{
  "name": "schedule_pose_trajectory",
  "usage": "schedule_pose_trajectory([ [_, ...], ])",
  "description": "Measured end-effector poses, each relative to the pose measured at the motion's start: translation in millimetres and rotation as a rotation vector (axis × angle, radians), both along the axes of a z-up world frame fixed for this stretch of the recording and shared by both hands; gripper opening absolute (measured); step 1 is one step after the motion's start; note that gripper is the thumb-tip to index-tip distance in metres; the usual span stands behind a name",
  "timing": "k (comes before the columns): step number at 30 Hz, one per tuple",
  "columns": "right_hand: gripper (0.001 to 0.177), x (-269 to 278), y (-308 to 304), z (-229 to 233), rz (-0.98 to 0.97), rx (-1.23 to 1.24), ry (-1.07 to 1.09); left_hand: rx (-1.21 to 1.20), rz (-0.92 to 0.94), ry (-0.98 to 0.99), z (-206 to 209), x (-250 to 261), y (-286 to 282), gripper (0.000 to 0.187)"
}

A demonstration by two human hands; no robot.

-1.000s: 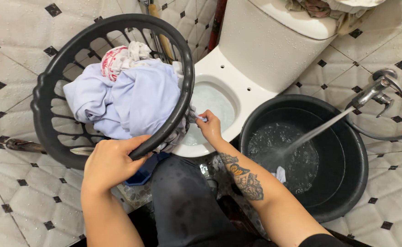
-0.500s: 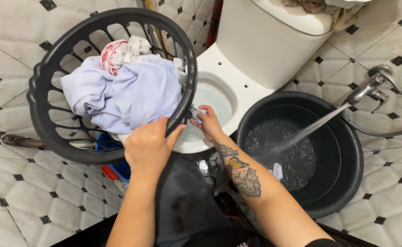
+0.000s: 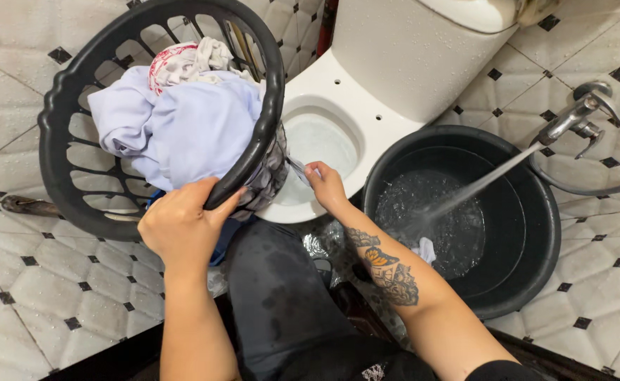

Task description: The person hand-washes clothes in a black basin using a handheld shower. They rinse soapy water into the toilet, then transfer clothes from a laundry basket into the basin and rinse them under running water.

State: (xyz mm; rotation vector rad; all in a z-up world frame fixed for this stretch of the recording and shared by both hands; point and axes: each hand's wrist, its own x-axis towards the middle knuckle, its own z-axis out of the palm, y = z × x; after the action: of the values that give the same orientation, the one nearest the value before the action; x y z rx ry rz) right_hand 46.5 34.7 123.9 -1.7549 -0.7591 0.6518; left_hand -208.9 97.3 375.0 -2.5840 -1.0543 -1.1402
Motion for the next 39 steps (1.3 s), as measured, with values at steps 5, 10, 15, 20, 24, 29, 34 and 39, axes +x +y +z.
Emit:
schedule_pose_trajectory([
  [5,0.025,-23,-31,18,-0.057,0.196,-0.159,0.011,-0.045,-0.061,-7,-20,6,0.030],
  [10,0.019,-3,-96,65,-0.203,0.260,-0.056,0.046,-0.056,-0.061,-9,-13,6,0.030],
  [15,0.016,91,-216,125,-0.263,0.295,0.043,0.083,-0.023,-0.018,-14,12,-3,0.029],
  [20,0.032,121,-261,112,-0.071,-0.353,-0.469,-0.021,-0.052,0.005,-5,18,-8,0.036],
  [24,0.042,84,-212,116,0.044,-0.254,-0.733,-0.398,-0.078,0.095,14,13,5,0.041],
  [29,0.039,7,-77,168,0.106,0.233,-0.727,-0.452,-0.106,-0.065,21,33,14,0.031],
  [34,0.073,-33,42,197,0.084,0.496,-0.487,-0.400,-0.004,-0.058,9,73,0,0.028],
  [39,0.059,-7,53,208,0.089,0.355,-0.139,-0.426,-0.211,-0.080,6,110,29,0.020],
])
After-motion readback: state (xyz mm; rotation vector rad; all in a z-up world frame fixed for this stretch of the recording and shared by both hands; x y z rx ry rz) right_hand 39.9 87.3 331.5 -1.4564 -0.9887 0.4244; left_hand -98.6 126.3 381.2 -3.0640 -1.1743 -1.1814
